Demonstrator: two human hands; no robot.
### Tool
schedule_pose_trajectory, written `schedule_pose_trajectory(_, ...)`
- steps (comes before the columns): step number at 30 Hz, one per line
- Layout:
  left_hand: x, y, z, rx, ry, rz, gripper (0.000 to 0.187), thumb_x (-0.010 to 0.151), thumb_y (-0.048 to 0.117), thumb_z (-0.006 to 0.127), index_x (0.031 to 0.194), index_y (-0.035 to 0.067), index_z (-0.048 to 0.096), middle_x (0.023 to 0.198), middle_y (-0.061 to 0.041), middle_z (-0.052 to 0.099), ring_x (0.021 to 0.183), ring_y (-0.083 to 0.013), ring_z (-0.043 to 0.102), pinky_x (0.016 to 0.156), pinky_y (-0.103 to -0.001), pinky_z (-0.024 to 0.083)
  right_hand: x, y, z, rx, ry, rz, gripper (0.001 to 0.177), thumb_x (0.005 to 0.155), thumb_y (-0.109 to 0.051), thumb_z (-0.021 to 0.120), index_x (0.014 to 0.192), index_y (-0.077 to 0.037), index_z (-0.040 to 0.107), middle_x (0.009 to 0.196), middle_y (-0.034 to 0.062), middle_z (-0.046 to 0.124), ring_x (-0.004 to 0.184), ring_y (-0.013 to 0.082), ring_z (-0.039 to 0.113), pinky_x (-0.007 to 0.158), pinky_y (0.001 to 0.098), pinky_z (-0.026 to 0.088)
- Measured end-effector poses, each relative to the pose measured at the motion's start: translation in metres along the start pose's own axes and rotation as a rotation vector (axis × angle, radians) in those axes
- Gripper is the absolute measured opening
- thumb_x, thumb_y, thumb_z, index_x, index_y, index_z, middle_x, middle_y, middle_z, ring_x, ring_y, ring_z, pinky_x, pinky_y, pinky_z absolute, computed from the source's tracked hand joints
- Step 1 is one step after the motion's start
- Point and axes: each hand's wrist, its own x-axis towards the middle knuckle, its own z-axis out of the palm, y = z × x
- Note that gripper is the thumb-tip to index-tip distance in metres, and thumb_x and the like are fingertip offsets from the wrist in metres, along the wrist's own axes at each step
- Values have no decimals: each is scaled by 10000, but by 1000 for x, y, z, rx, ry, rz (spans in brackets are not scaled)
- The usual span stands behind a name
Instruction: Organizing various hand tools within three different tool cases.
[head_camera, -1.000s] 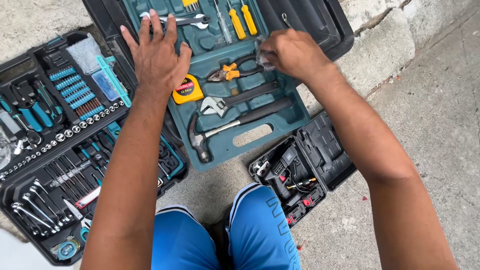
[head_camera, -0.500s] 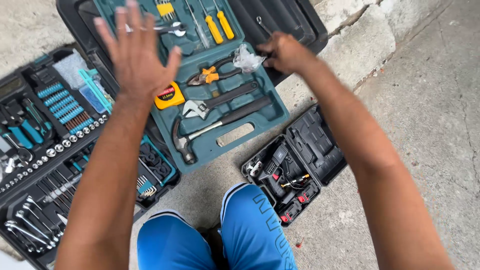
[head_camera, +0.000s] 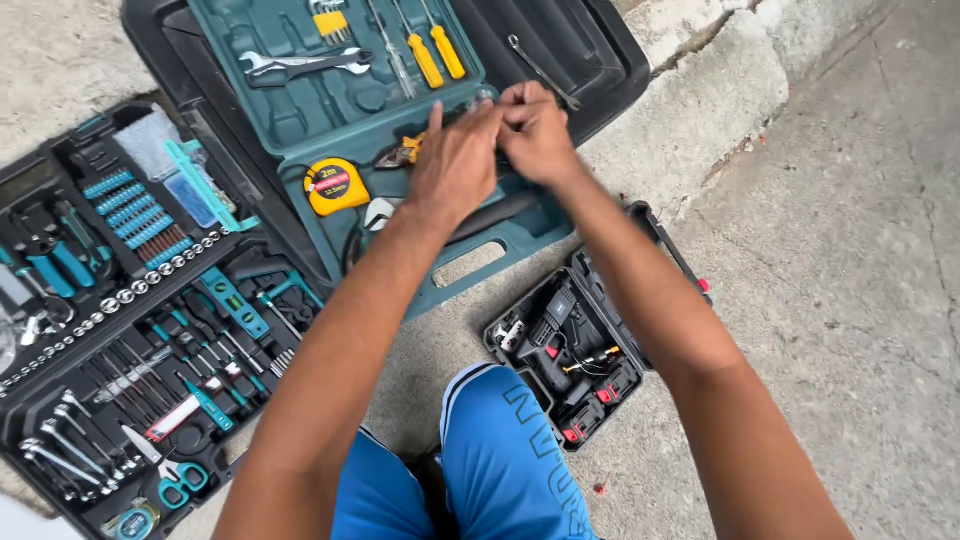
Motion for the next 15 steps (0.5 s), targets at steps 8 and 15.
schedule_pose_trajectory(8, -10, 24, -10, 150, -176, -74, 675, 1001, 511, 483, 1505, 64, 434, 1545, -159, 441, 1449, -321, 389, 1214, -627, 164, 14, 74, -24, 175, -15, 389, 182, 954, -139, 789, 1073, -10, 742, 974, 168, 719, 891, 245, 693, 843, 351, 555)
schedule_pose_trajectory(15, -9, 41, -16, 221, -221, -177, 825, 952, 613, 567, 1505, 17, 430, 1541, -182, 446, 1467, -343, 375, 1245, -577, 171, 16, 100, -12, -206, -15, 188, 155, 882, -167, 826, 967, -48, 775, 890, 206, 733, 855, 387, 726, 774, 459, 572)
